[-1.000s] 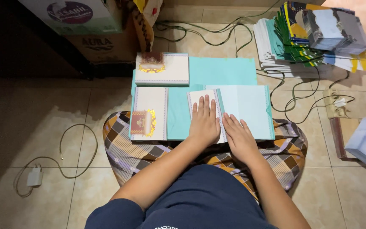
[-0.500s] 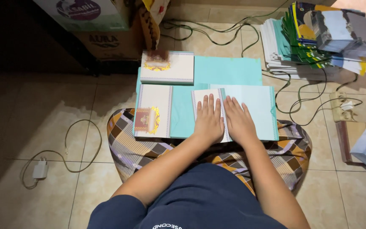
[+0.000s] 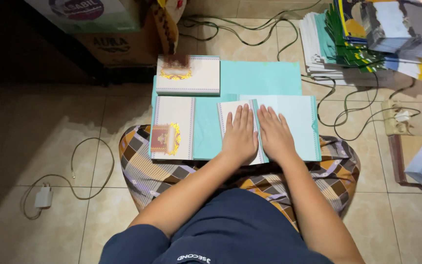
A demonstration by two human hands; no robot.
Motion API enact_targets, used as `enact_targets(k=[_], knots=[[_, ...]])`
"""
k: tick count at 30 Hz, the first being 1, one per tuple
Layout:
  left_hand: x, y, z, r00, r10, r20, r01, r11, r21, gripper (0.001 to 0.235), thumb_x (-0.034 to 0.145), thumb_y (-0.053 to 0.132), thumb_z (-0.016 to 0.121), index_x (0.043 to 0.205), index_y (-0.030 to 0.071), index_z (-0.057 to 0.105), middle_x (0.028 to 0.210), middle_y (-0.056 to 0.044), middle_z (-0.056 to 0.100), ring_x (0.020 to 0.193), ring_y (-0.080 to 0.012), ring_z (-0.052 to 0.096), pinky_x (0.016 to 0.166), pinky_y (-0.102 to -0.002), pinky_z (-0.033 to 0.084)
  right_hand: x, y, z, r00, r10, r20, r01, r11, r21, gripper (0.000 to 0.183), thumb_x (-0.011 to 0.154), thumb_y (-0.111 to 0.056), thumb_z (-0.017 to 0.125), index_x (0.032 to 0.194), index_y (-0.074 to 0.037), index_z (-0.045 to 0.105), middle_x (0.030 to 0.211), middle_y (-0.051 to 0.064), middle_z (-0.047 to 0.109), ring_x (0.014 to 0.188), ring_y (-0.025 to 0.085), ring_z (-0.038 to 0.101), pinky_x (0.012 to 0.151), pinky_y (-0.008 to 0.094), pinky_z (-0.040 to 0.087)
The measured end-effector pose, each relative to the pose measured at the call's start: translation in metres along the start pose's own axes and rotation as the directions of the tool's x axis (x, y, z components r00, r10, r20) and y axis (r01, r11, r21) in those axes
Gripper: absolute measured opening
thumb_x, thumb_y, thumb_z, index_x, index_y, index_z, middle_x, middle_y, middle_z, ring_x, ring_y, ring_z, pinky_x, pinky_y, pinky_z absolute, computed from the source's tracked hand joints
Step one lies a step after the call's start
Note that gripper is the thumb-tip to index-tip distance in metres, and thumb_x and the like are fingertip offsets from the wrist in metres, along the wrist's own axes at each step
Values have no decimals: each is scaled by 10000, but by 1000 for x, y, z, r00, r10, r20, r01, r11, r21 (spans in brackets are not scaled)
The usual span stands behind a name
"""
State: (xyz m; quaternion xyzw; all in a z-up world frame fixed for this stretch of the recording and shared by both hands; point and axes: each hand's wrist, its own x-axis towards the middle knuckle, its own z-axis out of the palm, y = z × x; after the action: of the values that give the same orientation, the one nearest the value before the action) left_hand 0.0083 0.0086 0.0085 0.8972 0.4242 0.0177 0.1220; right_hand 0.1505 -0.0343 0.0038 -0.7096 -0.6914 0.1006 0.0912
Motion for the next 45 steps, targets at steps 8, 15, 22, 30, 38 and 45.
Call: enact_targets(k=[8, 15, 22, 30, 38, 45], knots=[[-9, -2, 9, 999, 43, -21, -42, 999, 33, 719, 1007, 359, 277, 1595, -47, 196, 1684, -263, 147, 1571, -411, 103, 1246, -598, 86, 26, 8, 6, 995, -37, -93, 38, 999, 16, 529, 1047, -160, 374, 1568, -76, 411, 1660, 107, 343, 1535, 292, 285, 1240, 496, 164], [-4, 28, -5, 998, -65, -10, 65, 997, 47, 906, 938, 598, 373, 1564, -47, 255, 1635, -352, 165, 1542, -507, 80, 1191, -723, 27, -35, 25, 20, 949, -41, -314, 123, 961, 247, 436, 961, 6, 479, 1371, -39, 620, 1498, 157, 550, 1418, 342, 468, 1198, 452, 344], [-27, 26, -47, 963, -15, 270, 13, 1000, 7, 820, 870, 398, 424, 1605, 119, 191, 1674, -317, 20, 1549, -512, -51, 1133, -786, -17, -41, 14, 4, 951, 117, -286, 16, 906, 424, 376, 997, 29, 444, 1260, -92, 683, 1432, 89, 614, 1407, 269, 492, 1177, 424, 391], [-70, 6, -60, 963, 54, 266, -16, 990, -140, 581, 849, 137, 655, 1358, 39, 393, 1659, -322, 96, 1541, -512, 62, 1121, -806, 97, -42, 3, 0, 949, 94, -301, 26, 928, 372, 366, 970, 53, 466, 1257, -50, 669, 1422, 137, 614, 1389, 306, 504, 1180, 456, 393], [-117, -49, -111, 967, -226, -120, 121, 816, -565, 727, 847, -137, 454, 1554, -69, 300, 1315, -373, 575, 1119, -538, 646, 866, -631, 544, -41, 9, 11, 933, 24, -359, 66, 970, 236, 328, 970, -1, 518, 1268, -40, 649, 1417, 152, 616, 1381, 308, 514, 1184, 441, 398], [-147, -101, -115, 804, -564, -187, 206, 560, -802, 616, 970, -9, 449, 1566, 6, 291, 1426, -384, 491, 1295, -558, 511, 1049, -617, 459, -42, 0, 13, 917, 2, -400, 56, 989, 134, 308, 980, -20, 538, 1265, -25, 656, 1405, 152, 631, 1366, 296, 542, 1194, 423, 387]])
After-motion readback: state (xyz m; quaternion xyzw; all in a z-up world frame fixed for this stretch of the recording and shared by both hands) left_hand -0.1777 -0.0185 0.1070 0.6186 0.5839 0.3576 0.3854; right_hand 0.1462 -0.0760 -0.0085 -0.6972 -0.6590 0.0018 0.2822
